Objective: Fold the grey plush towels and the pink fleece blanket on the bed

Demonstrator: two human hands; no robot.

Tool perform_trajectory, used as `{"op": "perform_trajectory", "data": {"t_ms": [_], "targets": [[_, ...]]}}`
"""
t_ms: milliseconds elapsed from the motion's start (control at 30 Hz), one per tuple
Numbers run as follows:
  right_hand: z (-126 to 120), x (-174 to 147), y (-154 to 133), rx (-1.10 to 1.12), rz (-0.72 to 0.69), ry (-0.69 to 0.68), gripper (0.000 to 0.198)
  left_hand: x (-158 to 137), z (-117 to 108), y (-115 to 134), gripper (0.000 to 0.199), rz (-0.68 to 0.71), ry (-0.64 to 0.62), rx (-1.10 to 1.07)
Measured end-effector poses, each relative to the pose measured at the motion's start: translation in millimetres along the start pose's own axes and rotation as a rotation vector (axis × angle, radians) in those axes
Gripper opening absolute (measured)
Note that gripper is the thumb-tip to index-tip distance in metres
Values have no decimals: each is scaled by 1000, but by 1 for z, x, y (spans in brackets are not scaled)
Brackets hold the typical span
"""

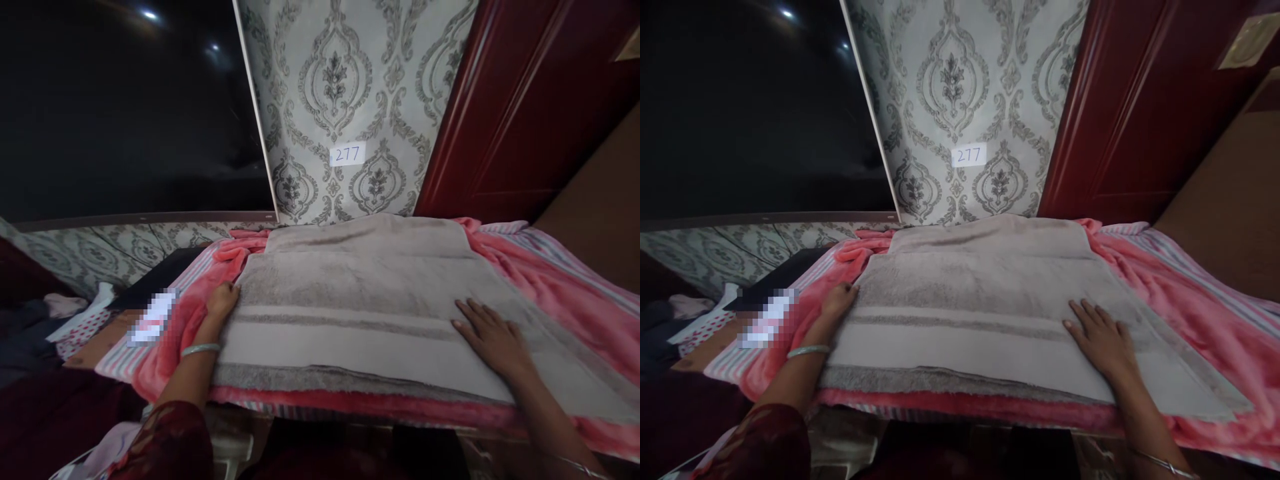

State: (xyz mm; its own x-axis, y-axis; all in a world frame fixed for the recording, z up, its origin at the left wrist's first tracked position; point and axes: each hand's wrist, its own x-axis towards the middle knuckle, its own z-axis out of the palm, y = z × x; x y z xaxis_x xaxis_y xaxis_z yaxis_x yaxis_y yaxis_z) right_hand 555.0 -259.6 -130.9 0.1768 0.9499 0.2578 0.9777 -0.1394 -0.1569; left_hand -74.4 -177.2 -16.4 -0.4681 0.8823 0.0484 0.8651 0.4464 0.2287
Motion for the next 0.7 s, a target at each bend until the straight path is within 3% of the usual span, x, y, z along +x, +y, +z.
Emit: {"op": "perform_trajectory", "data": {"t_ms": [100,333,533,700], "targets": [[-2,0,-2,-5,1,1,73,7,-1,-5,34,40,-55,-13],[-5,-1,-4,-5,-3,-12,75,20,9,8,39,80,16,-43],[2,2,5,8,-11,-3,78,52,4,18,22,52,5,-180],[10,4,12,24,-32,28,78,73,9,35,24,79,40,-302]]}}
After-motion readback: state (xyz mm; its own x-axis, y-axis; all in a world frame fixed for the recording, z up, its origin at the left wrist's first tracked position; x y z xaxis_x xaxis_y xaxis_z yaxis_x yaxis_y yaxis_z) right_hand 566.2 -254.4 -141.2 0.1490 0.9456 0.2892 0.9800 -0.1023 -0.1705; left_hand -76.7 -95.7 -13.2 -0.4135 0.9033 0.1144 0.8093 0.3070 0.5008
